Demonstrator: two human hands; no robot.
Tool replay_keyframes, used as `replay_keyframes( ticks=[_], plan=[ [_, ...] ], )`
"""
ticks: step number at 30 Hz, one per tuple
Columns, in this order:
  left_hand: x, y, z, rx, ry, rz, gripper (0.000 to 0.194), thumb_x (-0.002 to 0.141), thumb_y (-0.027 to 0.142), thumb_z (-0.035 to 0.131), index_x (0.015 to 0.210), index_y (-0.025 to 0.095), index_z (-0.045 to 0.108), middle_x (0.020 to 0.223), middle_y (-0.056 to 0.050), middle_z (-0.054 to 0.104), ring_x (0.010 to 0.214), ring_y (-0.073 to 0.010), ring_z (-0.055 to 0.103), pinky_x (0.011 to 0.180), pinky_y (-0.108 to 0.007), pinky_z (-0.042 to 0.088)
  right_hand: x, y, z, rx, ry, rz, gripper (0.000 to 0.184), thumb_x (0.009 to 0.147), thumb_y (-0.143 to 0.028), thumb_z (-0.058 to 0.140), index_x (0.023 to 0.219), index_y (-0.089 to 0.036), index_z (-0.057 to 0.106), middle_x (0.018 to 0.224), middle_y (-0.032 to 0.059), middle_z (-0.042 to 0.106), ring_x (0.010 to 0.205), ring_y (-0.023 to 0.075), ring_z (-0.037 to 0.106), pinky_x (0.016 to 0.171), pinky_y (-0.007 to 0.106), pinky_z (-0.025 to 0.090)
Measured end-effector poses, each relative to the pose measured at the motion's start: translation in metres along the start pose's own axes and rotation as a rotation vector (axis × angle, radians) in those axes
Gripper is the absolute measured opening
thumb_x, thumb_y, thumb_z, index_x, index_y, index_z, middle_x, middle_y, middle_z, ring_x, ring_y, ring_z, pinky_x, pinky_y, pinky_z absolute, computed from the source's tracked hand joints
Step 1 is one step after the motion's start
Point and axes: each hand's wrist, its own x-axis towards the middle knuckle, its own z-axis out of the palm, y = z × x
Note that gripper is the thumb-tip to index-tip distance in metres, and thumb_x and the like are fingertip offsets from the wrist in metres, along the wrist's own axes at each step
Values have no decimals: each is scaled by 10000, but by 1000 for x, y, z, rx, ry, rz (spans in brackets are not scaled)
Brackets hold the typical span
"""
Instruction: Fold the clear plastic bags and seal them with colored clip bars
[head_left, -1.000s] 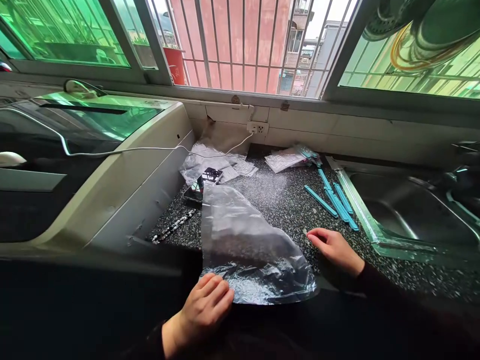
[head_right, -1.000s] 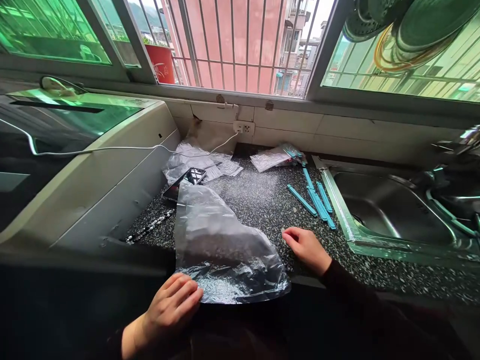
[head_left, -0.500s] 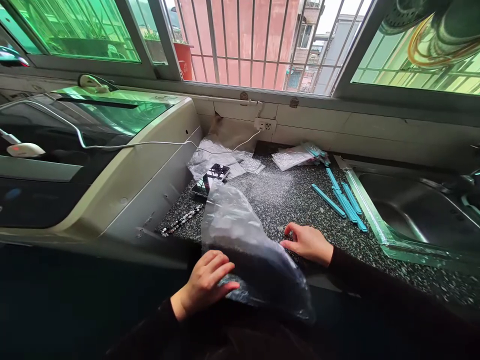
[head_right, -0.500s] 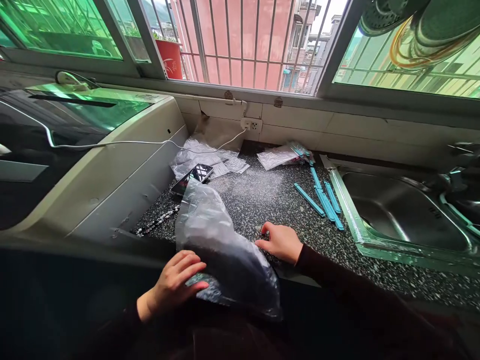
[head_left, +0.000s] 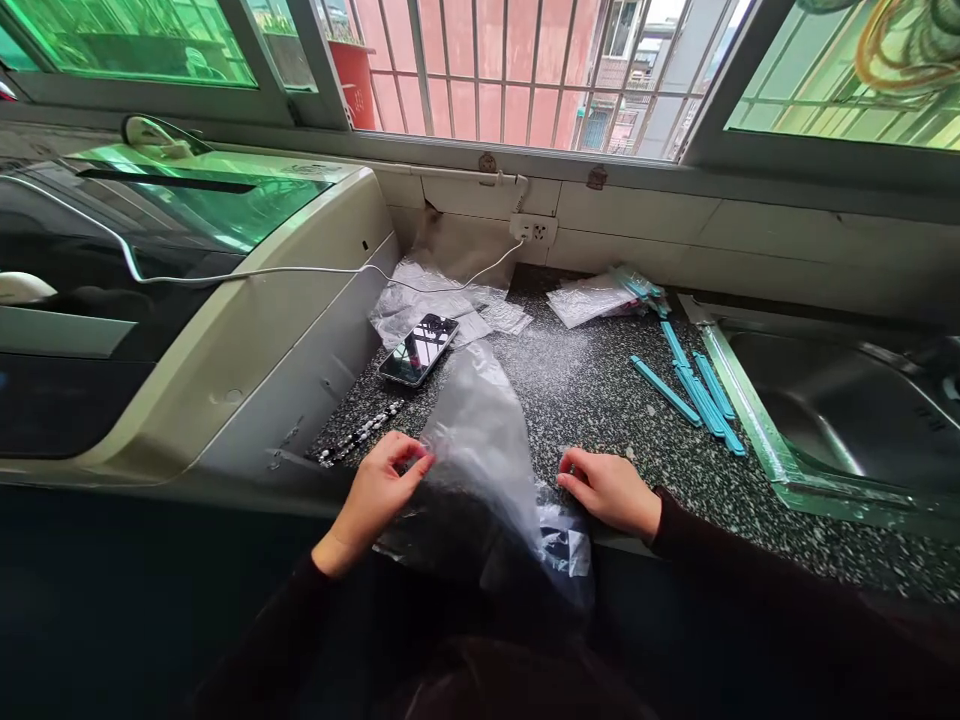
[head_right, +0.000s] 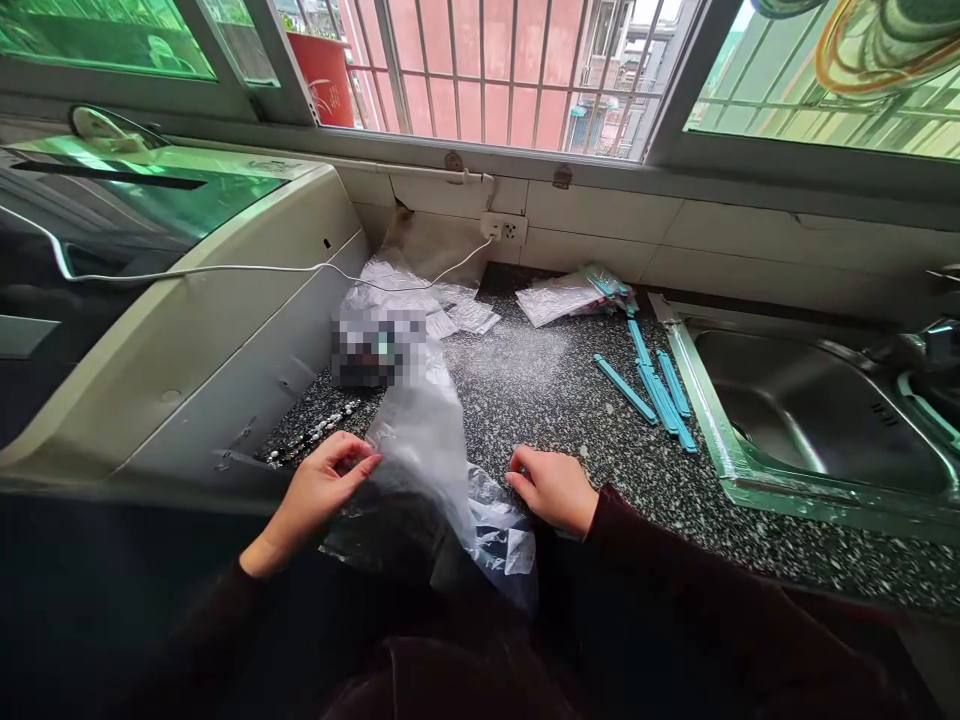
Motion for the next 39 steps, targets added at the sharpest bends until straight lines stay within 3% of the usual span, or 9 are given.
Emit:
replay_keyframes(
  ticks=[3,8,13,16,19,24,30,34,39],
  plan=[
    [5,9,-12,-245,-25,-57,218,746,350,552,616,176,525,664,-12,526,659,-144,506,600,-251,428,1,-1,-4,69,-48,0,165,840,-290,455,808,-219,601,682,-4,645,635,136,579,583,218,338],
    [3,26,-40,-643,109,-191,188,703,274,586,574,174,492,751,-23,581,764,-159,542,707,-282,448,3,1,-5,252,-92,-36,243,823,-310,438,712,-186,615,664,15,633,607,134,547,568,227,345],
    [0,41,-66,-739,197,-179,203,675,252,588,558,173,443,836,-13,612,724,-149,534,703,-304,460,12,-6,0,893,-259,46,425,742,-527,501,564,-147,574,487,-20,502,452,86,398,471,220,300],
    [-3,40,-76,-749,195,-149,215,674,250,585,543,173,433,814,-2,609,718,-155,531,704,-306,457,19,-13,-3,1322,-202,166,491,650,-626,567,620,-137,606,508,-11,525,463,85,412,479,229,320],
    [-6,33,-82,-798,153,-163,187,658,218,599,548,174,454,819,-4,628,761,-177,552,713,-303,455,27,-18,-12,1544,-119,183,537,609,-683,571,612,-147,605,482,-24,492,428,67,361,448,224,286],
    [-4,31,-91,-793,92,-152,205,654,256,633,537,172,487,814,-31,638,792,-206,575,715,-306,466,31,-24,-34,1418,-12,45,334,572,-442,741,570,-144,589,494,-43,476,454,53,358,452,210,249],
    [29,45,-86,-942,-115,-315,496,630,637,577,616,142,609,541,-45,569,526,-159,535,514,-287,446,20,-19,-64,1267,286,-100,269,641,-401,706,621,-152,605,571,-29,528,526,76,423,504,223,316],
    [54,47,-65,-914,-29,-427,344,486,412,783,607,129,629,523,5,557,461,-70,461,457,-189,366,12,-3,-79,1142,436,-130,242,652,-388,699,646,-161,614,609,-19,549,555,87,452,523,227,354],
    [77,53,-47,-865,22,-312,293,508,358,782,622,121,654,551,14,569,483,-50,441,472,-170,346,7,24,-92,1122,700,-95,223,637,-379,698,629,-180,596,593,-30,535,537,82,448,505,218,369]
  ],
)
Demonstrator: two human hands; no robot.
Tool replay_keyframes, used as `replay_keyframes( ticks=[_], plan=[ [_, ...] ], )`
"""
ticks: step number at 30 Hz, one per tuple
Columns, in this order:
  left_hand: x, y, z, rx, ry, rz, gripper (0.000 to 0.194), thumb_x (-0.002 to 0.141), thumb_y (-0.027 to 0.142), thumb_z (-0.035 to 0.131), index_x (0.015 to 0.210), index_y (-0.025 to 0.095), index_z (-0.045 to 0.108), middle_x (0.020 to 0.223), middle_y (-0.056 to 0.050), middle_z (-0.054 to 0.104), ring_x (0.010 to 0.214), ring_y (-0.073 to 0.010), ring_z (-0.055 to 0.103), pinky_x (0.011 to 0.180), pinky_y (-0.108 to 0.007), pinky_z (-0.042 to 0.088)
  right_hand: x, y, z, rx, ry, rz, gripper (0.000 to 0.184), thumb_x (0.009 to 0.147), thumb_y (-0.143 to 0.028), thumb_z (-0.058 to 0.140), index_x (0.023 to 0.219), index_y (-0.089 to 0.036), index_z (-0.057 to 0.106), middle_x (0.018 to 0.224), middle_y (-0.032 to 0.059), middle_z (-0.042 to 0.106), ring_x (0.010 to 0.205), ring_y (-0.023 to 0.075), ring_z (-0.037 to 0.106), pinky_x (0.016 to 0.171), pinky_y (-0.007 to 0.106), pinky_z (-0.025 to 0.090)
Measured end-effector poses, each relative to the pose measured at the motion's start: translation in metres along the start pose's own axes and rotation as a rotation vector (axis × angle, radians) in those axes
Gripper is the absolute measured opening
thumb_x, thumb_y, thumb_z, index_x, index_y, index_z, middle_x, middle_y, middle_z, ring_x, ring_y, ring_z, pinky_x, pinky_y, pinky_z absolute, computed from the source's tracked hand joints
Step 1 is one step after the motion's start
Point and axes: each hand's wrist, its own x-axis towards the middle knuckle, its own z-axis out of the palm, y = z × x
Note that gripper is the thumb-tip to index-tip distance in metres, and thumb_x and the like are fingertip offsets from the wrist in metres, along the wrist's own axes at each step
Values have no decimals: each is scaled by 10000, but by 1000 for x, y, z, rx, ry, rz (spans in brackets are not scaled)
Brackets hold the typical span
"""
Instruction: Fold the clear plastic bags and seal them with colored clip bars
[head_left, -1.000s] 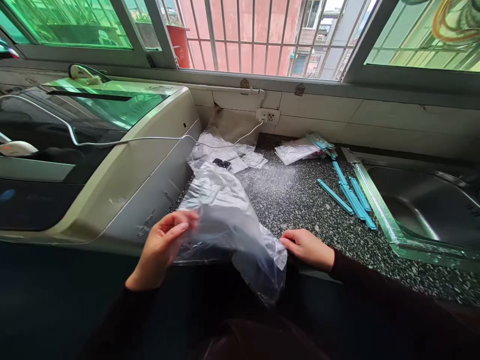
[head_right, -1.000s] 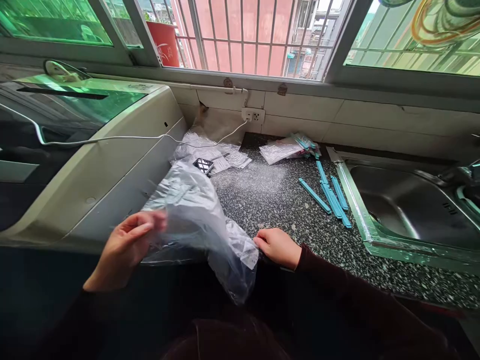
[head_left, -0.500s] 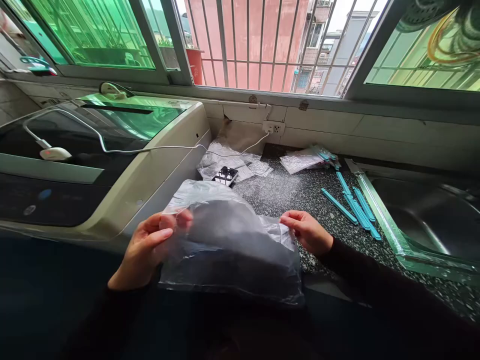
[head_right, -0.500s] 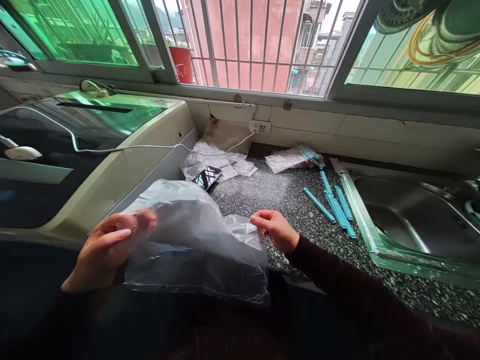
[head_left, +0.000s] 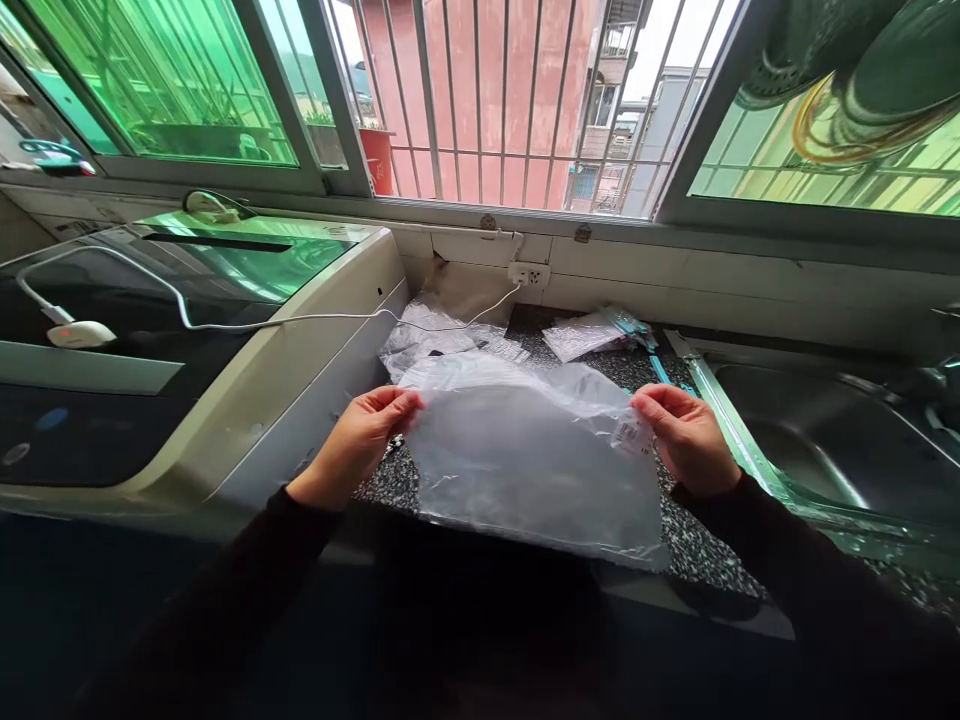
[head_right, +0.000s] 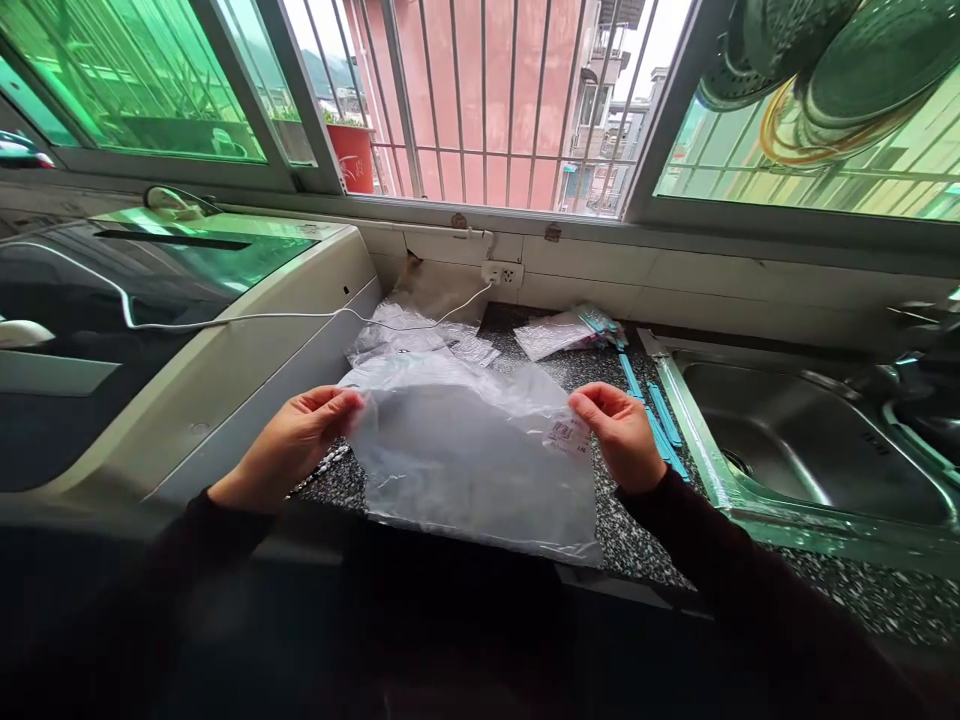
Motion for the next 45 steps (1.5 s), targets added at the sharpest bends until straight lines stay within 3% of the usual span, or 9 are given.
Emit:
replay_keyframes(
  ticks=[10,16,20,26,31,34,37,40,45],
  plan=[
    [42,22,33,238,-2,171,271,523,364,767,638,137,676,561,5,593,450,-66,437,418,-192,344,34,-4,-34,24,228,-130,260,648,-420,691,646,-196,560,548,-48,462,445,65,375,423,220,318],
    [34,28,45,290,-42,281,203,597,341,727,632,148,676,477,22,536,420,-67,422,424,-202,346,25,-2,-47,-43,285,-247,233,706,-417,656,675,-203,570,557,-45,457,477,83,384,457,232,330],
    [13,7,33,380,-135,290,207,619,336,717,738,166,715,617,-13,611,523,-95,493,518,-226,405,-10,12,-55,-193,217,-208,200,740,-388,628,680,-203,582,581,-40,474,523,90,417,511,222,364],
    [-16,-53,4,611,-279,283,185,705,326,635,753,175,731,616,-12,530,568,-108,491,512,-208,389,-64,47,-58,-495,36,54,216,741,-386,584,643,-194,568,600,-9,522,549,126,478,515,243,399],
    [-31,-88,-13,803,-355,185,202,746,328,573,718,184,712,647,-18,539,603,-125,516,562,-224,421,-81,62,-63,-743,-191,228,221,720,-371,554,585,-196,571,570,15,573,537,154,516,510,267,416],
    [-33,-89,-18,892,-373,189,196,752,324,561,743,188,701,712,-38,582,694,-155,549,657,-261,448,-69,55,-67,-791,-339,317,234,713,-402,556,658,-190,640,617,30,642,570,175,568,543,279,438],
    [-32,-82,-19,884,-394,194,193,737,328,566,805,193,686,783,-47,611,755,-174,566,717,-287,459,-43,47,-62,-776,-284,265,331,737,-474,518,704,-173,652,676,49,670,618,184,591,581,279,444],
    [-31,-75,-17,828,-400,141,235,729,356,560,844,185,674,812,-52,632,774,-188,580,721,-296,462,-13,49,-46,-818,-232,214,420,743,-544,472,654,-161,620,598,43,626,551,162,544,515,263,394],
    [-32,-85,-5,877,-252,131,298,770,417,509,637,170,608,670,-33,601,679,-173,552,651,-280,428,11,61,-18,-988,-254,230,319,712,-455,497,578,-173,567,543,17,567,519,134,487,487,239,325]
  ],
)
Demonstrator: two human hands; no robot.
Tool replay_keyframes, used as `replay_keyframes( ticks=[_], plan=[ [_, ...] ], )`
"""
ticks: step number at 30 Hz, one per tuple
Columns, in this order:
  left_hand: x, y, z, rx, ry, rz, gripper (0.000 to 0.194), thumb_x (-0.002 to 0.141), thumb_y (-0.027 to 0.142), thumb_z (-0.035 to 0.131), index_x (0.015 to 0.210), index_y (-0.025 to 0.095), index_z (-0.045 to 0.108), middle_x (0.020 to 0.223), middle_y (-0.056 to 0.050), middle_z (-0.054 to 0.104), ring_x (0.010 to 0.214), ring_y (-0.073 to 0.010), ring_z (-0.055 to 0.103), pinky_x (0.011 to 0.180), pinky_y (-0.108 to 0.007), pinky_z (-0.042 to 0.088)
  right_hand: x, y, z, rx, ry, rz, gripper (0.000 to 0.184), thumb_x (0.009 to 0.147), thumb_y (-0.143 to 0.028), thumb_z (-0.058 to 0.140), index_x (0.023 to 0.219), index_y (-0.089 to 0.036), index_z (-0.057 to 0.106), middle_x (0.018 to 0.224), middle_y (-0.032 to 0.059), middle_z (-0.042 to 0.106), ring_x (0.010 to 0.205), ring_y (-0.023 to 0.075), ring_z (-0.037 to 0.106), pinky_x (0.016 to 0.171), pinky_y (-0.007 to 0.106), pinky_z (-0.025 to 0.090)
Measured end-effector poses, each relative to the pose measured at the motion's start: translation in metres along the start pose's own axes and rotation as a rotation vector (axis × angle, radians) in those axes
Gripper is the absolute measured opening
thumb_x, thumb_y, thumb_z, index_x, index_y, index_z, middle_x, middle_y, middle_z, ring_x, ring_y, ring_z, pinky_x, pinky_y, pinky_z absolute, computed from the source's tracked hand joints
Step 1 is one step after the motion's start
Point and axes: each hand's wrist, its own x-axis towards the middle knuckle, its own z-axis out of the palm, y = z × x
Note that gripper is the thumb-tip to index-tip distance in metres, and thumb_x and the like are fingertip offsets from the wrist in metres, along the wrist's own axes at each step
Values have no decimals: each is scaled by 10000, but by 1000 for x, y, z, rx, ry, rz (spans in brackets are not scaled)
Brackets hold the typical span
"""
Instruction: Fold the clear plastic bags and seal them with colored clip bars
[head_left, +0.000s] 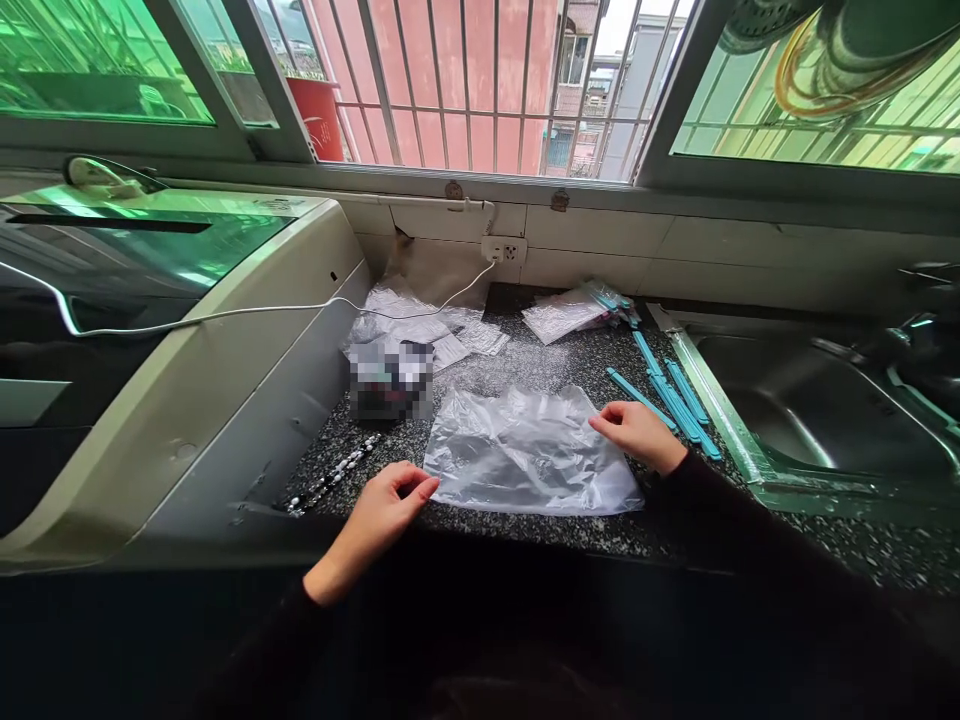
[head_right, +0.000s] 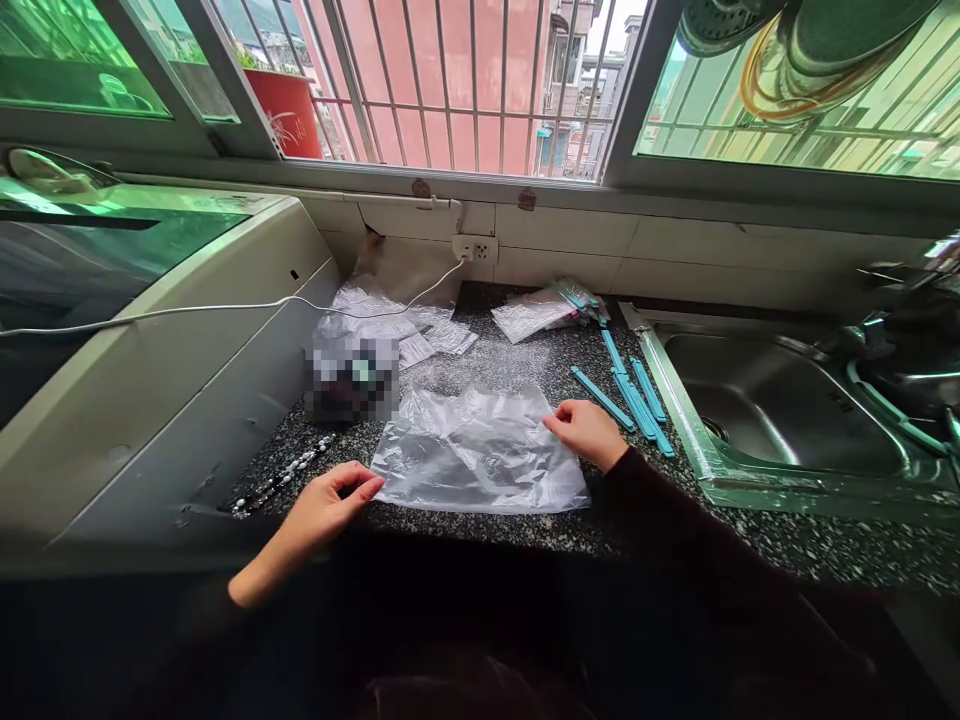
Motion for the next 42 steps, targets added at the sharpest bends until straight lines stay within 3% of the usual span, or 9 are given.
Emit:
replay_keyframes(
  ticks=[6,12,17,21,23,28,32,35,42],
  plan=[
    [-2,-1,17,246,103,94,316,787,343,477,518,180,500,572,-18,531,627,-165,493,622,-284,370,-19,16,0,-56,53,56,268,710,-365,443,505,-194,456,505,-2,524,503,126,461,480,232,302],
    [-1,-2,13,455,42,161,277,776,323,505,533,189,514,596,-29,546,645,-185,488,618,-302,367,-38,29,5,-260,-14,183,237,690,-325,488,488,-201,482,484,2,559,461,129,480,447,231,246],
    [-6,12,17,521,370,391,155,798,247,532,913,162,591,852,-90,578,808,-215,515,744,-343,419,-49,27,1,-331,33,167,271,731,-421,509,553,-216,509,514,3,575,461,145,487,453,241,224],
    [-9,34,44,420,227,727,133,822,155,490,880,196,603,775,-52,570,738,-167,501,691,-295,423,-57,17,0,-347,242,-69,275,795,-413,463,628,-202,518,584,30,578,511,147,490,489,252,267],
    [-9,41,62,415,131,786,148,832,158,469,872,190,608,719,-43,554,685,-157,488,635,-286,410,-63,11,7,-322,209,-296,262,823,-350,430,639,-190,525,608,38,575,540,139,497,528,251,298],
    [-12,36,82,403,12,759,180,847,212,458,924,186,619,662,-37,538,625,-154,475,577,-288,375,-80,15,32,-313,-34,-487,234,820,-253,395,633,-193,523,584,25,563,522,129,487,511,249,282],
    [-2,38,68,323,-129,649,210,859,258,447,949,180,619,745,-52,565,692,-161,520,620,-279,414,-79,20,23,-278,-121,-432,216,819,-267,407,656,-199,533,604,22,590,522,127,500,508,237,302],
    [21,48,56,441,-104,557,257,869,257,414,989,163,620,792,-74,560,732,-181,526,644,-288,426,-57,9,8,-291,-115,-415,214,821,-302,438,693,-193,571,611,28,613,516,130,515,514,237,315],
    [65,40,53,754,-44,425,495,847,485,412,1228,191,530,896,-126,549,837,-258,513,686,-344,387,-21,-6,27,-547,-72,-407,416,868,-341,423,1232,-164,520,885,106,690,720,208,631,562,267,374]
  ],
)
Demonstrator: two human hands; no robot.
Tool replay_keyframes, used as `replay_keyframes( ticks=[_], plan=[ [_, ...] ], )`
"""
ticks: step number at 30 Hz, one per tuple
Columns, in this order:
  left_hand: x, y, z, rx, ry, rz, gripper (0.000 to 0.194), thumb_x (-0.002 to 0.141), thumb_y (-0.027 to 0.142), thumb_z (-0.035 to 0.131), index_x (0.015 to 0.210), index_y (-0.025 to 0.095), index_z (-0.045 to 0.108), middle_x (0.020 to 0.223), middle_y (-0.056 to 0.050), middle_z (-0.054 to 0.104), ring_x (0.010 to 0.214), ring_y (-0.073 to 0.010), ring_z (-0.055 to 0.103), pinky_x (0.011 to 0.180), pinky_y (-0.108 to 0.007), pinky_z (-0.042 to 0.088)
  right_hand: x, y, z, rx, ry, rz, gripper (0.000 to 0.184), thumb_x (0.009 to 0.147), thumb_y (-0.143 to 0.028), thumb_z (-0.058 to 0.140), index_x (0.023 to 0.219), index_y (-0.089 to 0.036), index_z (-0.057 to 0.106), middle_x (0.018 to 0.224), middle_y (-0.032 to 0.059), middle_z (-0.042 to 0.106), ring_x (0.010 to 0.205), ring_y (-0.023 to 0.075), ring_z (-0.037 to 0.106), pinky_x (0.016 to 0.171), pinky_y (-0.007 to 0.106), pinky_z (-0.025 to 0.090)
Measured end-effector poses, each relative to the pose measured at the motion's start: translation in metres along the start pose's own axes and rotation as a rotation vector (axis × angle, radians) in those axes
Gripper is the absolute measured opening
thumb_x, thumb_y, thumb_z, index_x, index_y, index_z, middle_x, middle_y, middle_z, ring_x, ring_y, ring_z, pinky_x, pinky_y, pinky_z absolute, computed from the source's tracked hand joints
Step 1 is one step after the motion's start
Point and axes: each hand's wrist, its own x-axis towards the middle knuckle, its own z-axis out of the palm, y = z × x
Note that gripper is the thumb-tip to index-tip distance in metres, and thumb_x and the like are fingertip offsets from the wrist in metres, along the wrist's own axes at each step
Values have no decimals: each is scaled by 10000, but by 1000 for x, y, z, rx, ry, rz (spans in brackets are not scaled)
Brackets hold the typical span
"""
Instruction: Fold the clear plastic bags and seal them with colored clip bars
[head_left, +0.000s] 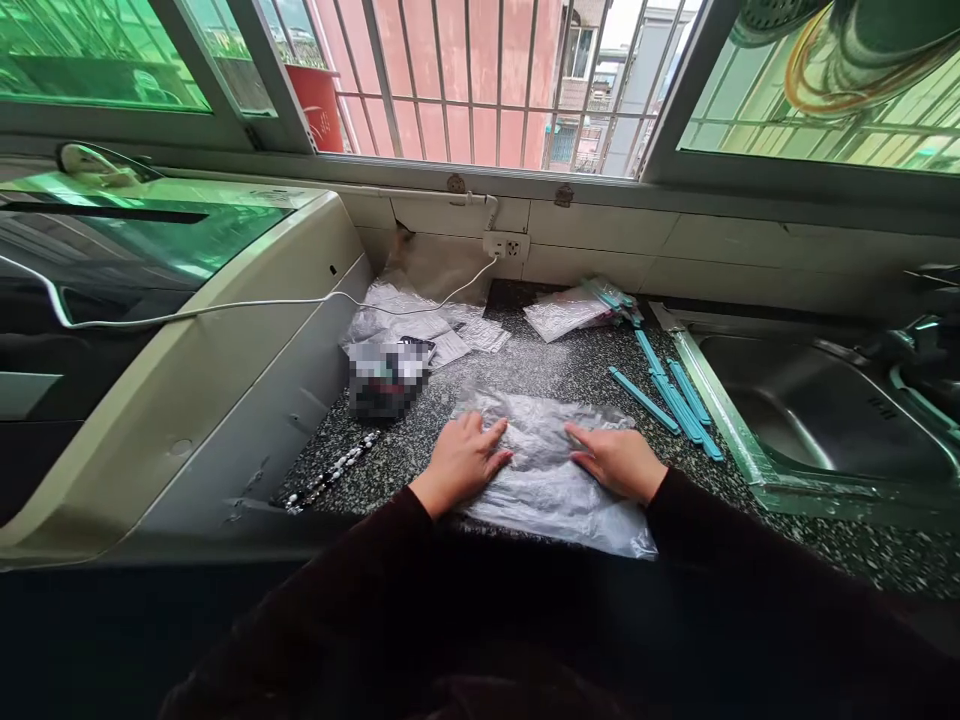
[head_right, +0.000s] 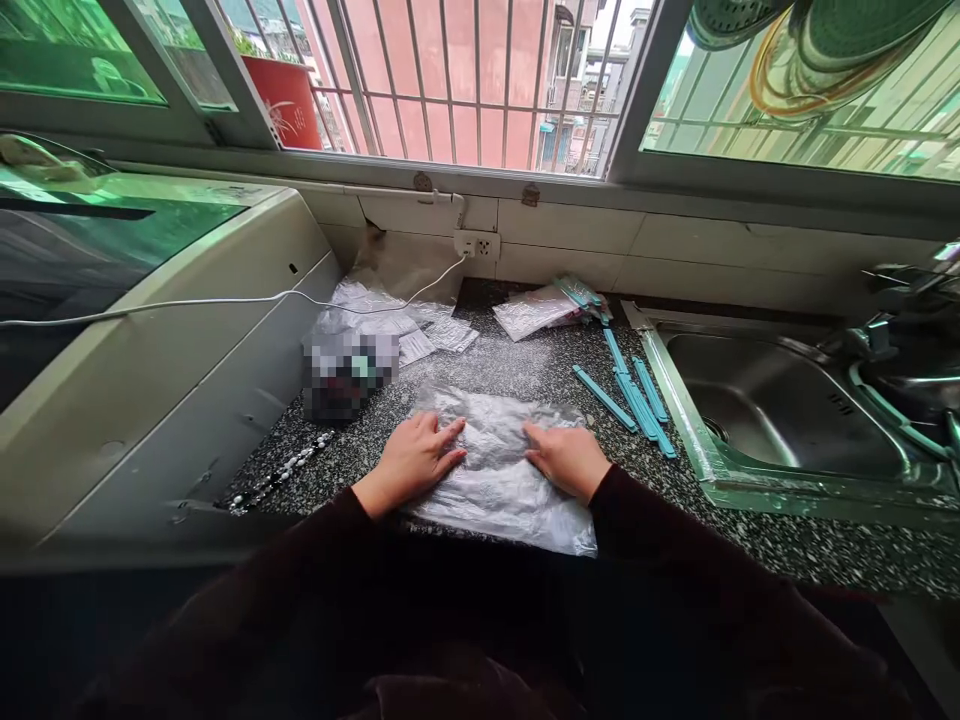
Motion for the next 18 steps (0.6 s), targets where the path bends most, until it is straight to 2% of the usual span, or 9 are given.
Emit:
replay_keyframes(
  ticks=[3,6,10,13,16,18],
  plan=[
    [-7,-11,5,79,-1,-80,554,846,538,358,1253,196,512,903,-136,554,844,-270,507,681,-348,363,-11,2,14,-97,-7,58,449,898,-351,354,1265,-137,499,888,124,684,717,219,639,519,273,366],
    [-13,-19,6,136,-1,-150,618,851,561,314,1272,146,493,902,-150,561,856,-277,506,683,-350,353,-28,11,21,-111,47,124,451,900,-359,350,1240,-116,519,939,128,686,754,214,649,521,264,377],
    [-13,-28,8,187,4,-226,629,853,550,323,1248,96,507,919,-162,570,863,-283,507,675,-352,355,-46,27,26,-148,117,224,448,889,-380,364,1196,-111,548,910,116,702,697,205,655,488,260,370],
    [-16,-33,3,201,46,-260,576,852,504,377,1179,64,552,876,-161,574,834,-280,510,663,-352,363,-54,40,21,-155,133,239,394,875,-376,385,1104,-146,609,857,82,718,673,201,658,487,258,368],
    [-28,-17,-8,117,212,-138,420,859,418,419,1024,85,616,800,-125,566,760,-244,502,652,-342,372,-50,52,6,-105,211,240,347,870,-357,390,1009,-171,647,865,72,719,700,202,658,530,259,379],
    [-38,11,-10,-33,382,91,338,857,402,440,932,128,623,784,-92,557,741,-207,491,678,-327,384,-39,57,-6,-44,208,280,334,864,-361,394,978,-179,650,834,69,715,689,204,648,537,265,370]
  ],
)
